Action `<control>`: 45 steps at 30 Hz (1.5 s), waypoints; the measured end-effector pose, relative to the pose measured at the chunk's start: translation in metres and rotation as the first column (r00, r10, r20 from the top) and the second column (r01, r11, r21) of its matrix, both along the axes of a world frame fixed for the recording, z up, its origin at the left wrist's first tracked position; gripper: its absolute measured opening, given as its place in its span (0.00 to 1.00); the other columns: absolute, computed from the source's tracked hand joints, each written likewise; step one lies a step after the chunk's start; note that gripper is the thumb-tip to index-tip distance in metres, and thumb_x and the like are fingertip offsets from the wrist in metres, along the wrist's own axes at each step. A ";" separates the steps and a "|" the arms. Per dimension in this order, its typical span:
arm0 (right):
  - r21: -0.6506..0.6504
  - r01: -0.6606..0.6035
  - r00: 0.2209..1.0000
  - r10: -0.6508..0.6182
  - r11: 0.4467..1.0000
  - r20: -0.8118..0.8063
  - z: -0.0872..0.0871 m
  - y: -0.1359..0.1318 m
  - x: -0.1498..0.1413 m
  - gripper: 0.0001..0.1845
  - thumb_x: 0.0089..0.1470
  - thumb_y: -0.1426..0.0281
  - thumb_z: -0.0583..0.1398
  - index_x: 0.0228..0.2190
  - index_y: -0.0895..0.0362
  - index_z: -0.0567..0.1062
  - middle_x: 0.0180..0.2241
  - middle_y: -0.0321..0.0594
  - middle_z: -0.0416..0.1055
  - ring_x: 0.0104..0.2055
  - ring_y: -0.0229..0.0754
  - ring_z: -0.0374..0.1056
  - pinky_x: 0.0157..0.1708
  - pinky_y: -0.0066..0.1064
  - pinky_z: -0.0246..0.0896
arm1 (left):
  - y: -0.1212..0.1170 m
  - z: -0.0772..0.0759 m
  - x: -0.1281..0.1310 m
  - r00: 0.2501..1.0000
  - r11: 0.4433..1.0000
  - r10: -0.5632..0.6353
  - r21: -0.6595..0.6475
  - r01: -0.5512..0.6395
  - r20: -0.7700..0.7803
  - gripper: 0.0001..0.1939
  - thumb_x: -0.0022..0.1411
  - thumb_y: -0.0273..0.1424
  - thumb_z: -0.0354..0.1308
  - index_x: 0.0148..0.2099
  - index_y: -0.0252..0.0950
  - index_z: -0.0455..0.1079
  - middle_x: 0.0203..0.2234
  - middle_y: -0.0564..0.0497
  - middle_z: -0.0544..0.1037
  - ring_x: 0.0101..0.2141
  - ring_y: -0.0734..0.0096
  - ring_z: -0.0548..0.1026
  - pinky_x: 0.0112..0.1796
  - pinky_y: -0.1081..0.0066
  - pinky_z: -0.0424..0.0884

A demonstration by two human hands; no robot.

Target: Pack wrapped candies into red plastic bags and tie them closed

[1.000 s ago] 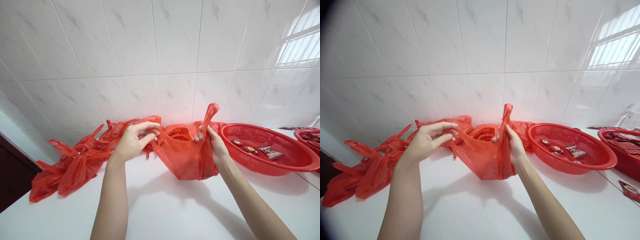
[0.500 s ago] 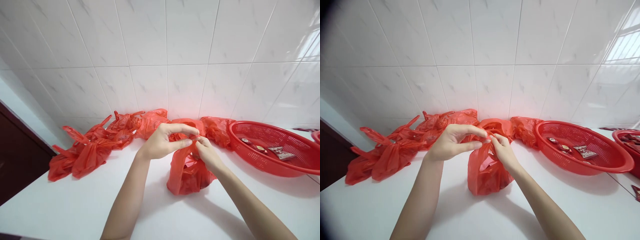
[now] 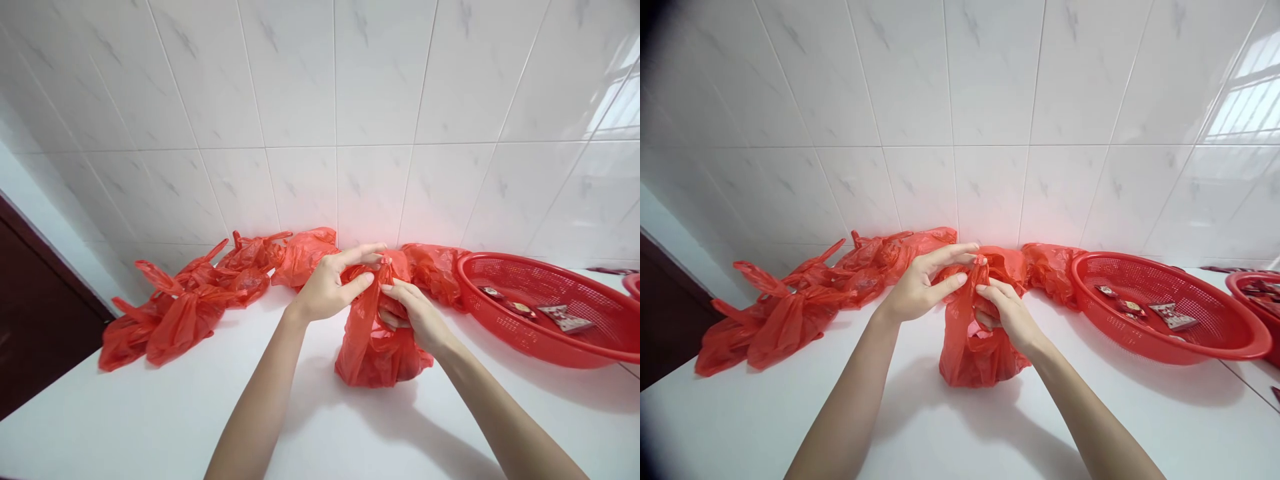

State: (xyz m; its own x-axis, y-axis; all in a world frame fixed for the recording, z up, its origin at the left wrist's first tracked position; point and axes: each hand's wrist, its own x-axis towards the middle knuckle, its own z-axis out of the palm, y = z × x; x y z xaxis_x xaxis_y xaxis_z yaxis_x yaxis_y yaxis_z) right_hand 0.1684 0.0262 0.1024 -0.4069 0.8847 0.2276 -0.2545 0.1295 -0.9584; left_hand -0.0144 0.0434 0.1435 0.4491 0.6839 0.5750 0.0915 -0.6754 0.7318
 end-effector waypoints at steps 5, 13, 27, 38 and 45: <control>0.028 0.121 0.991 -0.122 0.992 0.051 0.003 0.000 0.001 0.22 0.57 0.52 0.63 0.25 0.54 0.64 0.16 0.25 0.50 0.18 0.31 0.43 0.20 0.27 0.38 | -0.005 0.005 -0.003 0.967 0.982 -0.158 -0.071 0.175 0.199 0.19 0.61 0.27 0.63 0.54 0.41 0.76 0.46 0.46 0.83 0.50 0.57 0.79 0.53 0.59 0.74; 0.125 0.282 0.928 -0.304 0.951 0.215 0.006 -0.002 0.002 0.29 0.48 0.54 0.68 0.15 0.55 0.57 0.14 0.26 0.49 0.18 0.29 0.42 0.19 0.27 0.36 | -0.006 0.002 -0.001 0.972 0.984 -0.175 0.044 0.170 0.157 0.16 0.54 0.21 0.67 0.46 0.38 0.80 0.39 0.47 0.83 0.43 0.64 0.80 0.48 0.63 0.76; 0.135 -0.071 0.966 0.034 0.988 0.255 0.003 0.006 0.026 0.18 0.53 0.57 0.69 0.33 0.57 0.74 0.30 0.34 0.66 0.32 0.36 0.62 0.31 0.27 0.55 | 0.001 0.009 -0.017 0.913 0.993 -0.024 -0.098 0.070 0.406 0.10 0.48 0.21 0.66 0.35 0.35 0.80 0.28 0.50 0.81 0.29 0.72 0.78 0.32 0.74 0.76; 0.177 -0.085 0.962 0.035 0.981 0.270 0.009 0.008 0.017 0.23 0.63 0.53 0.59 0.25 0.58 0.68 0.24 0.34 0.66 0.26 0.35 0.61 0.29 0.28 0.54 | 0.006 0.004 -0.011 0.961 0.999 -0.021 -0.039 0.034 0.275 0.07 0.55 0.25 0.69 0.38 0.37 0.82 0.31 0.49 0.83 0.34 0.69 0.81 0.39 0.71 0.78; 0.237 -0.089 0.934 -0.002 0.967 0.358 0.006 0.001 0.010 0.21 0.62 0.57 0.60 0.23 0.56 0.62 0.21 0.30 0.57 0.23 0.33 0.52 0.24 0.27 0.49 | 0.006 -0.004 0.007 0.982 0.993 0.119 0.009 -0.122 0.150 0.07 0.58 0.25 0.66 0.39 0.38 0.82 0.30 0.50 0.82 0.26 0.76 0.72 0.30 0.74 0.71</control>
State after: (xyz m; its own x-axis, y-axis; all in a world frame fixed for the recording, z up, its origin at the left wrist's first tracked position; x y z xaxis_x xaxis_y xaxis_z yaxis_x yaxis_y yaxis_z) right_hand 0.1788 0.0276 0.1083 -0.5378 0.7987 0.2700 0.0826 0.3686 -0.9259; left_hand -0.0072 0.0498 0.1395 0.2726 0.7164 0.6422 0.0641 -0.6795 0.7309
